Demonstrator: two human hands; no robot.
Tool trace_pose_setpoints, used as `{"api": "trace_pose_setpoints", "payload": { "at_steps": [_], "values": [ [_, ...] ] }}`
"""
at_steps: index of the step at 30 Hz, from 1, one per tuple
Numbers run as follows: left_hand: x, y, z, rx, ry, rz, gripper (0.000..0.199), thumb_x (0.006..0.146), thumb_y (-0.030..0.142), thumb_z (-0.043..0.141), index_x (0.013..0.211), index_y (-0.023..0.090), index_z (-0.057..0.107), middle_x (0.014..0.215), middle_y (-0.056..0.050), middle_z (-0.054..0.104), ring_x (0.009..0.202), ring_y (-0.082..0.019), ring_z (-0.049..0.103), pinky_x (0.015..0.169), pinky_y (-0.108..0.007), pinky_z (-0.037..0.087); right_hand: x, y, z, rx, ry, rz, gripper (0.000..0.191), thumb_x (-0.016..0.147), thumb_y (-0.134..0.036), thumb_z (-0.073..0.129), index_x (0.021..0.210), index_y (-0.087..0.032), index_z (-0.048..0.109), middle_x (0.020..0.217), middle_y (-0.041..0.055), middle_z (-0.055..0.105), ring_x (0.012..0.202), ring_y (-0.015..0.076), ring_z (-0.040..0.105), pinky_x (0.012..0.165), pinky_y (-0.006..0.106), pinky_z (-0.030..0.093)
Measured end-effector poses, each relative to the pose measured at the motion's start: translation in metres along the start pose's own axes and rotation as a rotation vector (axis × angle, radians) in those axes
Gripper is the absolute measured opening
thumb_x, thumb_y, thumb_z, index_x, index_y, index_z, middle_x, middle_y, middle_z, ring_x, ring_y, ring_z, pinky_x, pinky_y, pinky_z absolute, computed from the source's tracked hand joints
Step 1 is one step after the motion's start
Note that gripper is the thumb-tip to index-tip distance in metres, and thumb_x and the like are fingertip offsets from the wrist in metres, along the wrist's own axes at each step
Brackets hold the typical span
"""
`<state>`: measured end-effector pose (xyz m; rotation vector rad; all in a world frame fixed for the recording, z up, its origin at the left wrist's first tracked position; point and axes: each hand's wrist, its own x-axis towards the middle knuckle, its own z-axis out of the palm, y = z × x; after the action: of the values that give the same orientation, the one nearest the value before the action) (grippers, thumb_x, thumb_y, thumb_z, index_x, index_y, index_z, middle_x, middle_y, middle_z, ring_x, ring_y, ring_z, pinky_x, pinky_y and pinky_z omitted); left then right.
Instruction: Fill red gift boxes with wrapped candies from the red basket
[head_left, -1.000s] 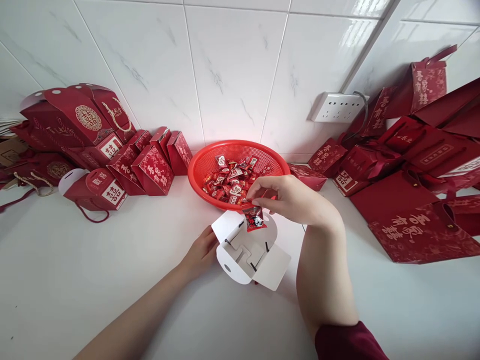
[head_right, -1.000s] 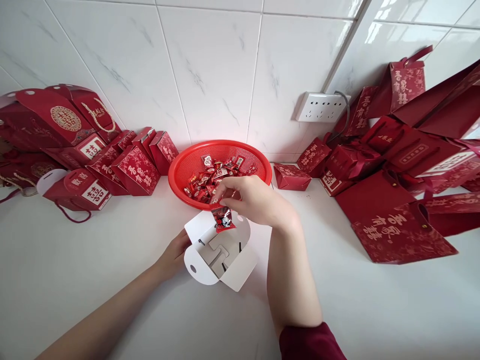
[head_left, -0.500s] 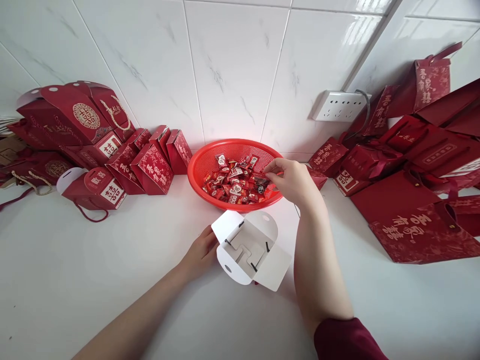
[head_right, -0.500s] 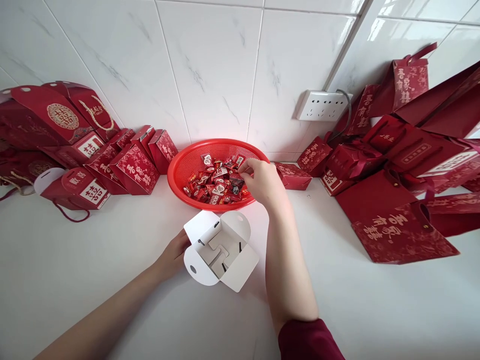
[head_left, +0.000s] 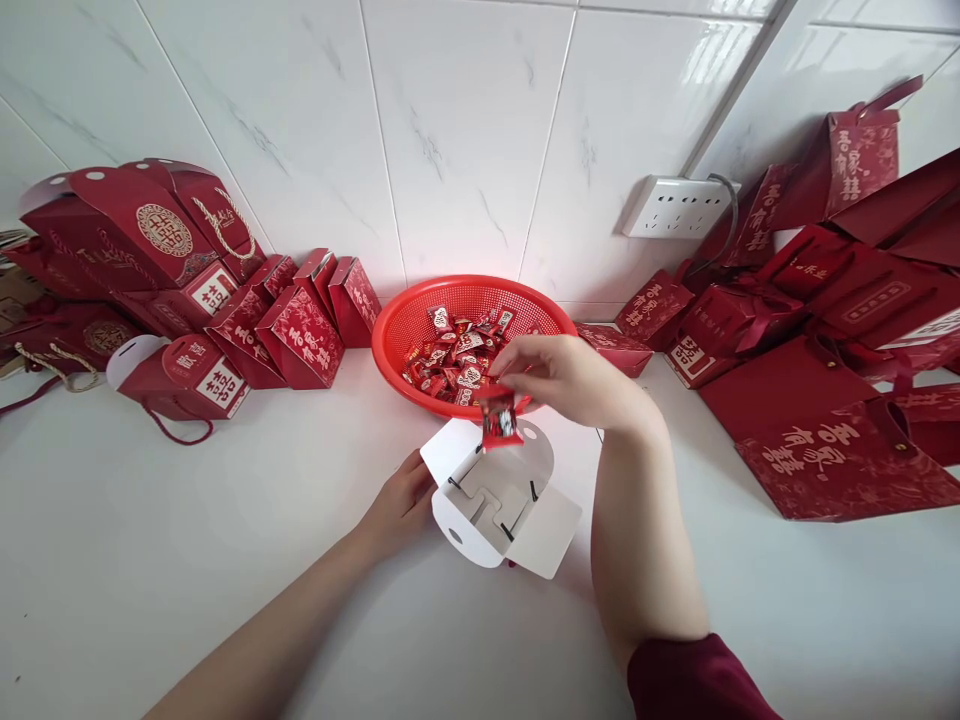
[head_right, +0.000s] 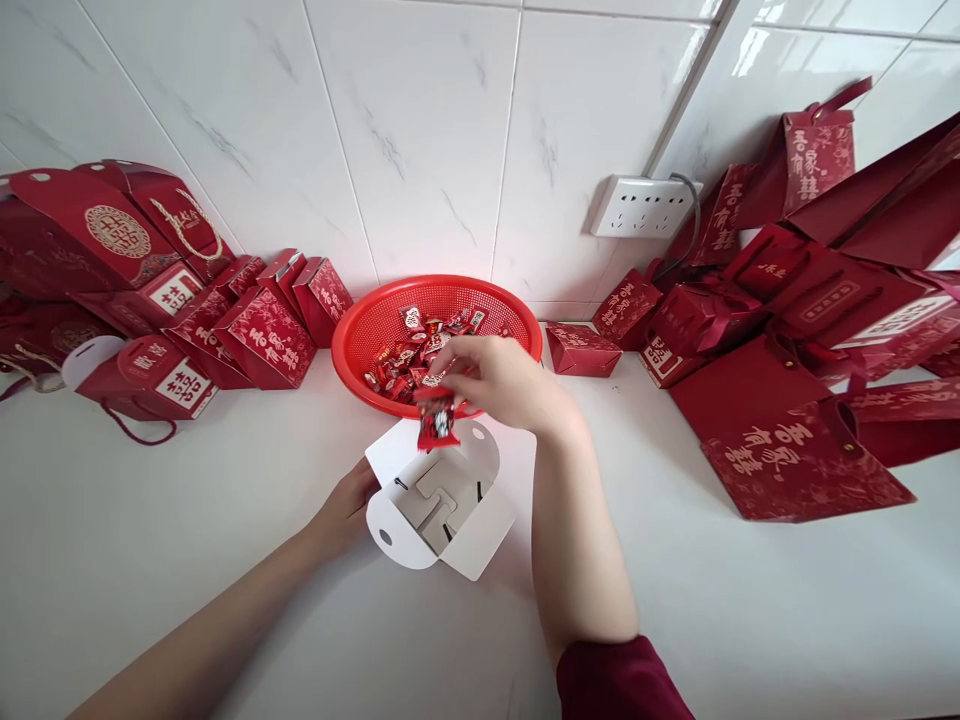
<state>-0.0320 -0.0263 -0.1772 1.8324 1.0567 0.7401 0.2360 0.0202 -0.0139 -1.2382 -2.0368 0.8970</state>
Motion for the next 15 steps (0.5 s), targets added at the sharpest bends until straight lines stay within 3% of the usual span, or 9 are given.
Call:
{"api": "trace_pose_setpoints", "payload": {
  "at_steps": [2,3,8,11,15],
  "values": [
    [0.0,0.001,0.0,-0.01,0.009,-0.008,0.043,0.094,0.034,0.058,0.137,0.036,0.059,0.146,-0.005,0.049,0.131,-0.033,0.049,0.104,-0.044,0.047,0.001,0.001,0.002,-0.007,-0.138,-0.016,0.018,0.089,-0.018,0.053,0.095,-0.024,0.069,0.092,-0.0002,0.073,0.079,0.0159,0.066,0.068,0.027,0.049],
    [0.0,0.002,0.001,-0.015,0.013,-0.015,0.044,0.094,0.034,0.059,0.137,0.035,0.058,0.146,-0.006,0.049,0.131,-0.033,0.05,0.104,-0.044,0.047,0.004,0.004,0.003,-0.048,-0.141,0.004,0.019,0.09,-0.017,0.052,0.094,-0.024,0.07,0.094,0.0001,0.073,0.082,0.0166,0.066,0.07,0.027,0.049],
    [-0.001,0.004,0.001,-0.035,-0.01,-0.041,0.043,0.093,0.034,0.059,0.136,0.033,0.059,0.141,-0.006,0.054,0.127,-0.033,0.053,0.103,-0.044,0.048,0.026,0.04,0.003,-0.393,0.133,0.316,0.03,0.094,-0.013,0.041,0.1,-0.02,0.07,0.109,0.0085,0.072,0.098,0.0229,0.064,0.075,0.03,0.046],
    [-0.001,0.004,0.001,-0.008,-0.012,-0.022,0.042,0.093,0.034,0.059,0.135,0.033,0.06,0.14,-0.007,0.053,0.126,-0.032,0.054,0.1,-0.043,0.05,0.037,0.059,0.004,-0.477,0.132,0.392,0.033,0.094,-0.011,0.039,0.105,-0.016,0.069,0.113,0.0139,0.07,0.099,0.0257,0.063,0.073,0.031,0.045],
    [0.002,0.0,-0.001,-0.02,0.006,-0.021,0.04,0.094,0.034,0.058,0.133,0.029,0.061,0.139,-0.009,0.054,0.125,-0.032,0.055,0.1,-0.043,0.05,0.049,0.065,0.009,-0.528,0.043,0.369,0.033,0.097,-0.016,0.038,0.105,-0.016,0.07,0.11,0.0134,0.071,0.099,0.0255,0.064,0.074,0.031,0.046]
  ]
}}
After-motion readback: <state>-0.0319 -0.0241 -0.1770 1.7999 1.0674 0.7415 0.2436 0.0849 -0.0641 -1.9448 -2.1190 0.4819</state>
